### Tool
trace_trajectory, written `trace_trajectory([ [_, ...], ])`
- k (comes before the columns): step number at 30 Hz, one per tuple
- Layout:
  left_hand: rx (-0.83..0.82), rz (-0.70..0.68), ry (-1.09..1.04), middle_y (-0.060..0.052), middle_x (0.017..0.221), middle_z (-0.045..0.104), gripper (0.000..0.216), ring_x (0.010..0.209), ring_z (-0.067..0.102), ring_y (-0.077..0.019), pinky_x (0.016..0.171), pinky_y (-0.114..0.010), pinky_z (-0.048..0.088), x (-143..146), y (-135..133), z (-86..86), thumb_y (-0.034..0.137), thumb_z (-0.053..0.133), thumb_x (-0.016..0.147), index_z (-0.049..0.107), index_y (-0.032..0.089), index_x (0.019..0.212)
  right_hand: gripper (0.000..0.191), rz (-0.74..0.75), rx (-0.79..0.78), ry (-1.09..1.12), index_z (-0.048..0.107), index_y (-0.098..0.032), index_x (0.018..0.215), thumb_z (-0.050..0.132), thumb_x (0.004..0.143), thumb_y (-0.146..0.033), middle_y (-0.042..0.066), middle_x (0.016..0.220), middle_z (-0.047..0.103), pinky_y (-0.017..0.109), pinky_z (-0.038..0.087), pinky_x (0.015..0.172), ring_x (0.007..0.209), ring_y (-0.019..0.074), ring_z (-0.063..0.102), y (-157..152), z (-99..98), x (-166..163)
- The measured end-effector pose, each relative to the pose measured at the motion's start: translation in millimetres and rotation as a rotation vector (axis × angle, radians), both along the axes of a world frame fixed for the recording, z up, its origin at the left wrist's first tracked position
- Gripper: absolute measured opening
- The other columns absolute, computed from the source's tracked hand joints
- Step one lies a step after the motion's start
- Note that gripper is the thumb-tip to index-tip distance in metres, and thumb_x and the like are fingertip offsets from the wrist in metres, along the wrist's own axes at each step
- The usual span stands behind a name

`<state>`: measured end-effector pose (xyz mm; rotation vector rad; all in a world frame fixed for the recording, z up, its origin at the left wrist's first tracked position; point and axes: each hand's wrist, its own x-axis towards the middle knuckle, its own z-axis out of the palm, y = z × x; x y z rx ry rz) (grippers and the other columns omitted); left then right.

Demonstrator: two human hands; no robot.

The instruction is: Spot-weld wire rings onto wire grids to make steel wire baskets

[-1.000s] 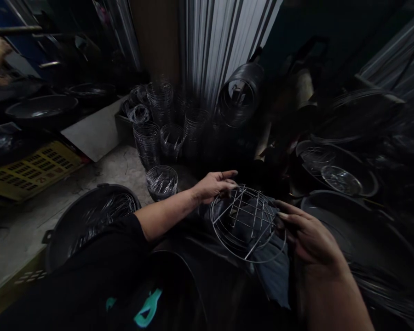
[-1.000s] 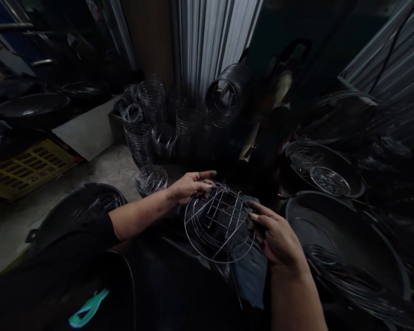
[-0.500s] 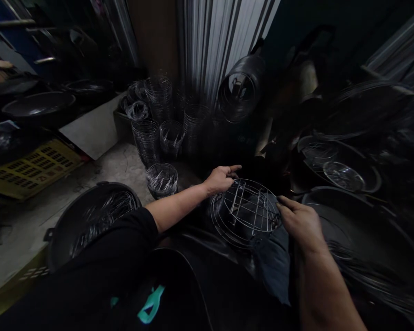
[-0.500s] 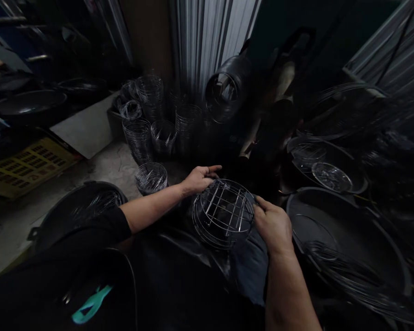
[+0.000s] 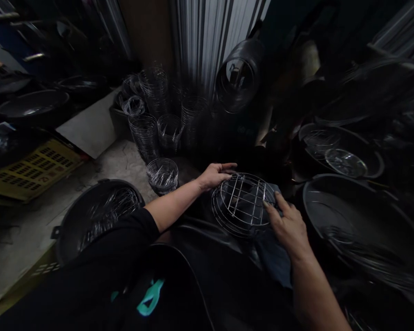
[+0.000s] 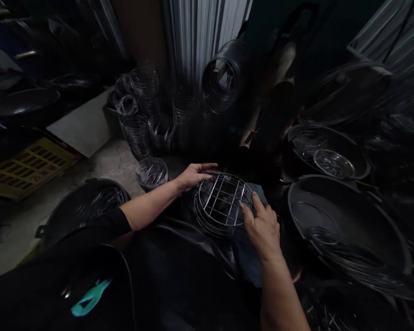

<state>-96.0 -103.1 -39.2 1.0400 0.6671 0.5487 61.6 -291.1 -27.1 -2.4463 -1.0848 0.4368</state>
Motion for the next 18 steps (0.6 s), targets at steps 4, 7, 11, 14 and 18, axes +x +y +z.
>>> trace_trajectory([
  [4,-0.012,0.016,-0.002,-0.005,0.09,0.072,0.053,0.083,0.065,-0.0108,0.088,-0.028,0.048,-5.7,-2.4,-7.3,0.001,0.069,0.066,0.064,0.013,0.117,0.08,-0.01,0.154,0.107,0.039,-0.018,0.145,0.035,0.081,-0.066,0.017,0.138,0.047,0.052,0.029,0.107,0.131,0.0358,0.037,-4.2,-20.0,-4.6],
  [7,0.002,0.048,0.033,-0.004,0.097,0.071,0.057,0.088,0.064,-0.0103,0.091,-0.026,0.046,-10.4,-0.2,-10.0,0.004,0.073,0.063,0.064,0.014,0.118,0.078,-0.029,0.233,0.147,0.039,-0.017,0.144,0.039,0.081,-0.063,0.016,0.141,0.045,0.048,0.026,0.11,0.131,0.0329,0.037,-6.3,-29.2,-7.4],
  [11,-0.018,0.01,0.127,-0.005,0.106,0.069,0.066,0.091,0.064,-0.0131,0.087,-0.027,0.048,-17.3,8.1,-2.0,0.008,0.08,0.053,0.065,0.018,0.116,0.07,-0.032,0.421,0.101,0.044,-0.013,0.14,0.044,0.084,-0.055,0.017,0.135,0.051,0.046,0.033,0.107,0.125,0.029,0.046,-14.3,-29.0,-24.9],
  [14,-0.066,-0.18,0.202,-0.007,0.102,0.071,0.067,0.084,0.066,-0.0162,0.08,-0.029,0.052,-18.2,15.7,10.5,0.015,0.084,0.049,0.066,0.016,0.114,0.059,0.004,0.502,-0.017,0.05,-0.017,0.135,0.047,0.085,-0.049,0.013,0.132,0.055,0.045,0.037,0.105,0.121,0.0265,0.05,-16.6,-23.9,-42.3],
  [18,-0.02,-0.476,0.408,-0.01,0.101,0.072,0.072,0.081,0.069,-0.0195,0.076,-0.032,0.056,-5.0,29.4,28.2,0.023,0.085,0.053,0.062,0.014,0.121,0.056,0.117,0.611,-0.106,0.047,-0.016,0.138,0.052,0.087,-0.041,0.015,0.137,0.051,0.047,0.035,0.108,0.128,0.0271,0.044,-13.3,-15.9,-42.3],
])
